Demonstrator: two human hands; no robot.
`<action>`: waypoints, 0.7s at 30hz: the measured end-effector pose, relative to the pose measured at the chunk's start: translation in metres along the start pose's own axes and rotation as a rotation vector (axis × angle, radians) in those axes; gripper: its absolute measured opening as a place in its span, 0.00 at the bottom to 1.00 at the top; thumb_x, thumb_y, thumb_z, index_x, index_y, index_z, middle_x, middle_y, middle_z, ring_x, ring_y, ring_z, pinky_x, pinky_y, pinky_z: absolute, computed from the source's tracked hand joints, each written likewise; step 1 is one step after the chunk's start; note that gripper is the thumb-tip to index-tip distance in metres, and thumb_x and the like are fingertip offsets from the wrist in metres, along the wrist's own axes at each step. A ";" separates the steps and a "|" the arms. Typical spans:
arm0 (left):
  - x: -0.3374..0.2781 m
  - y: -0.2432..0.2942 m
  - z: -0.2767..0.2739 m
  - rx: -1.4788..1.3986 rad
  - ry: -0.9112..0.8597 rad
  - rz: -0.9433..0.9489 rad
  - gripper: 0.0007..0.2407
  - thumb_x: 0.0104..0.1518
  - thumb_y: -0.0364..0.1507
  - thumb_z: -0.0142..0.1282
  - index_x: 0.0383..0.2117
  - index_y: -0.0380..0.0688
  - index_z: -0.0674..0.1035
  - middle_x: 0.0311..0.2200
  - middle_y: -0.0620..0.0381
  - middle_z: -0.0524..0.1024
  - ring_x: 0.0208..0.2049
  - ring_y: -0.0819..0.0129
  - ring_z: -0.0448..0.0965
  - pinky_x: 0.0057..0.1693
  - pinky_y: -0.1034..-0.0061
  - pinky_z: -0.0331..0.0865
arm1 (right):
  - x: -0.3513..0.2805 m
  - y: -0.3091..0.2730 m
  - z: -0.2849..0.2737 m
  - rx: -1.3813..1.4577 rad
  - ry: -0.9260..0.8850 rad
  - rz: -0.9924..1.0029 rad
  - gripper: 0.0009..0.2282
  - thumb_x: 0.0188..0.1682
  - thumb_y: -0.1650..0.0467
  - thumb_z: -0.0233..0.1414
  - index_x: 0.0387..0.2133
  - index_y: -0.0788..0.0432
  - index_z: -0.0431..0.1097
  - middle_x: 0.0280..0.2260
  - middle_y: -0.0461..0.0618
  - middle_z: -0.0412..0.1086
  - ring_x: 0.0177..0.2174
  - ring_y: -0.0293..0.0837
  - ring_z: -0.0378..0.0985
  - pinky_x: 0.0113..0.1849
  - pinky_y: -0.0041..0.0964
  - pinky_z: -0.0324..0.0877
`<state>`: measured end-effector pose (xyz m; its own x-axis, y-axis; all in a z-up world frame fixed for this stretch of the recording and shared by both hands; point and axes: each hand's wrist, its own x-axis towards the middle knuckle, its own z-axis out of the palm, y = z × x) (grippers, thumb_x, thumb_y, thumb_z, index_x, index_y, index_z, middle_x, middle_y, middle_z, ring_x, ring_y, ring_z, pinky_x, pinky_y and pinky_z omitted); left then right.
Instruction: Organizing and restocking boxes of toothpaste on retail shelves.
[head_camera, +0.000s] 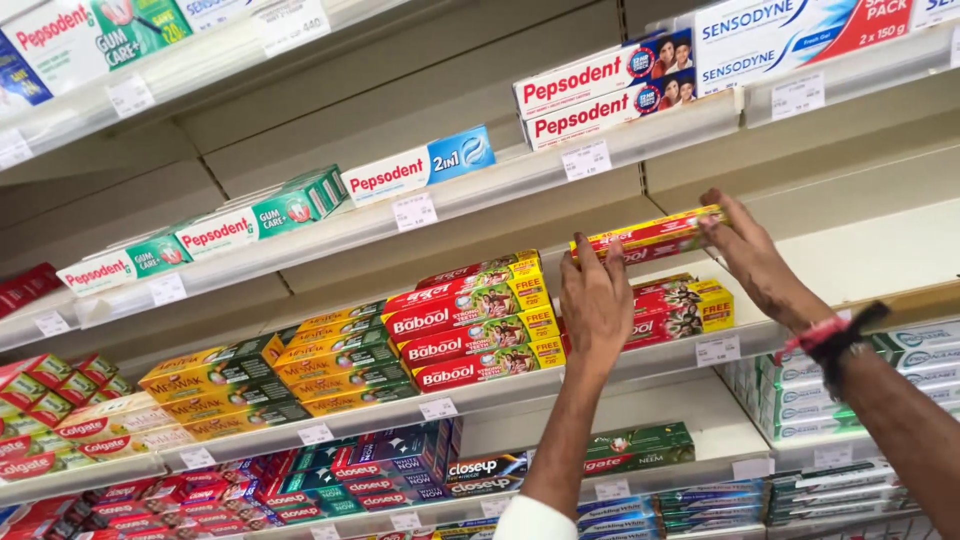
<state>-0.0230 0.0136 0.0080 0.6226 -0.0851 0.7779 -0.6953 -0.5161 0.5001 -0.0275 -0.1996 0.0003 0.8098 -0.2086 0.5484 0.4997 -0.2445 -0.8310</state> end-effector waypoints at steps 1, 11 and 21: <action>0.009 0.001 0.003 0.031 -0.076 -0.119 0.29 0.68 0.43 0.41 0.67 0.29 0.60 0.59 0.22 0.63 0.58 0.31 0.68 0.61 0.50 0.65 | 0.012 0.018 -0.003 0.038 -0.045 0.061 0.26 0.59 0.60 0.41 0.66 0.63 0.51 0.63 0.60 0.58 0.59 0.50 0.65 0.59 0.40 0.59; 0.037 -0.069 0.067 0.281 -0.165 -0.286 0.24 0.64 0.43 0.48 0.45 0.23 0.72 0.44 0.23 0.70 0.46 0.35 0.75 0.51 0.50 0.73 | 0.063 0.135 -0.015 0.411 -0.355 0.274 0.28 0.59 0.58 0.42 0.62 0.71 0.56 0.56 0.62 0.64 0.55 0.49 0.66 0.58 0.43 0.60; 0.032 -0.078 0.069 0.505 -0.271 -0.278 0.26 0.65 0.47 0.45 0.45 0.28 0.74 0.43 0.26 0.74 0.49 0.35 0.74 0.53 0.47 0.71 | 0.037 0.095 -0.005 0.019 -0.393 0.516 0.32 0.52 0.52 0.36 0.67 0.56 0.55 0.62 0.60 0.63 0.60 0.52 0.65 0.57 0.41 0.61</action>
